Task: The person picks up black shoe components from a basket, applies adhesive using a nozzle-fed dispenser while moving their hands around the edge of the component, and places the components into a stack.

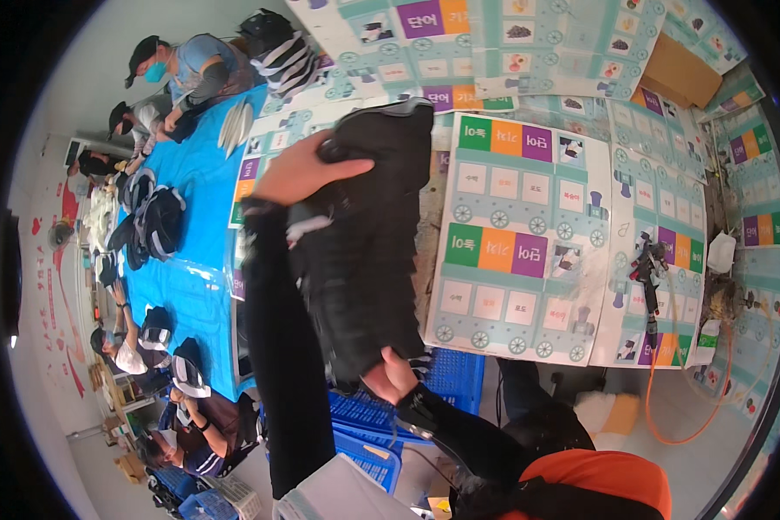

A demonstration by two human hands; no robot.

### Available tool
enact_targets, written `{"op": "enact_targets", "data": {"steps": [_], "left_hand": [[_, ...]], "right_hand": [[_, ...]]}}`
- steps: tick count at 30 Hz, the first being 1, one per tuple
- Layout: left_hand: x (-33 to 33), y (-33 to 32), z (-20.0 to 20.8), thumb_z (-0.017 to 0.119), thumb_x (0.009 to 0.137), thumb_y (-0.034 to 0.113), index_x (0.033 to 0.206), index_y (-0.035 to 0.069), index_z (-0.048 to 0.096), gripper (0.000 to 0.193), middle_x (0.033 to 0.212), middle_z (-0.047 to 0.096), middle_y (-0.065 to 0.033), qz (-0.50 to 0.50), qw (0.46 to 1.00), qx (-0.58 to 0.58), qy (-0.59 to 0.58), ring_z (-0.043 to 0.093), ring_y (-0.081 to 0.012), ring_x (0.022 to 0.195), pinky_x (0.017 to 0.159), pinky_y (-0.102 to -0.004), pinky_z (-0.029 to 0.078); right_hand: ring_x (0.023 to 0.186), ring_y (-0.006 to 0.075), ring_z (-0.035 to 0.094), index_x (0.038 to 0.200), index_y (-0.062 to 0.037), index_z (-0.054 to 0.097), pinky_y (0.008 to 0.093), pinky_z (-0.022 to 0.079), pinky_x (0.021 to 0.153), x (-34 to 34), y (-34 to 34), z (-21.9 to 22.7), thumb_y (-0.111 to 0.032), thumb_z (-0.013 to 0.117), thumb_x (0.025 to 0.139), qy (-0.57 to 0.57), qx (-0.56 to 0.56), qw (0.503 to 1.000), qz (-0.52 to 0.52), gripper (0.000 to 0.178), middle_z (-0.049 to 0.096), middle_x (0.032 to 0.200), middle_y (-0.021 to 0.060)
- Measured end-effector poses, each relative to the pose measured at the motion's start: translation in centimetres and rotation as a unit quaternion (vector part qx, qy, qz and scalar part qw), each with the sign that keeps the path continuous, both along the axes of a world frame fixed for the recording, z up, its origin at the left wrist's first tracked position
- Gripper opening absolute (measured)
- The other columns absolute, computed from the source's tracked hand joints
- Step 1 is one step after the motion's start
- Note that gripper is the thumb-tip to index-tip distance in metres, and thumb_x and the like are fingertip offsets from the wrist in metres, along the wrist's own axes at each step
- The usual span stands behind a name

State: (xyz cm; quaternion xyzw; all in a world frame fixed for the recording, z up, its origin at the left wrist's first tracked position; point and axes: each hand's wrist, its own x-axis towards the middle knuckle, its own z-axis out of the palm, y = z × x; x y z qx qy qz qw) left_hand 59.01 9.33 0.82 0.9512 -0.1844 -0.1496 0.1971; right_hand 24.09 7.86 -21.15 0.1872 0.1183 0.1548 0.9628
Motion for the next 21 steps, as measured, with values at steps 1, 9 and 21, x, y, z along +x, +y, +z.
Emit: {"op": "enact_targets", "data": {"steps": [1,9,21], "left_hand": [[1.4,-2.3,-2.0,0.067,0.066,0.088,0.142,0.016,0.060,0.105,0.121,0.073,-0.0139,0.015,0.999,0.041,0.004,0.067,-0.0357,0.117,0.104,-0.0500,0.046],[0.4,-4.3,-14.8,0.056,0.094,0.066,0.156,0.012,0.040,0.083,0.159,0.041,-0.0166,0.149,0.960,0.113,-0.210,0.040,-0.0358,0.146,0.114,-0.0649,0.030],[-39.3,7.8,-18.1,0.073,0.098,0.028,0.101,0.007,0.057,0.026,0.089,0.055,-0.0019,0.694,0.605,-0.380,-0.089,0.051,-0.0087,0.076,0.064,-0.0260,0.043]], "right_hand": [[0.144,0.0242,0.045,0.150,-0.0107,0.049,0.0451,0.034,0.123,1.6,-0.5,-0.9,-0.025,0.071,0.097,0.050,-0.016,0.998,-0.021,0.059,0.051,0.155,0.0072],[0.097,0.0110,0.066,0.125,-0.0014,0.064,0.0286,0.054,0.085,4.9,-11.7,4.8,-0.039,0.050,0.110,-0.299,-0.352,0.744,0.483,0.043,0.071,0.108,0.0045],[0.144,0.0460,0.030,0.145,-0.0194,0.054,0.0564,0.037,0.113,12.8,-16.1,16.0,-0.027,0.083,0.079,-0.459,-0.860,0.221,0.010,0.072,0.031,0.160,0.0167]]}}
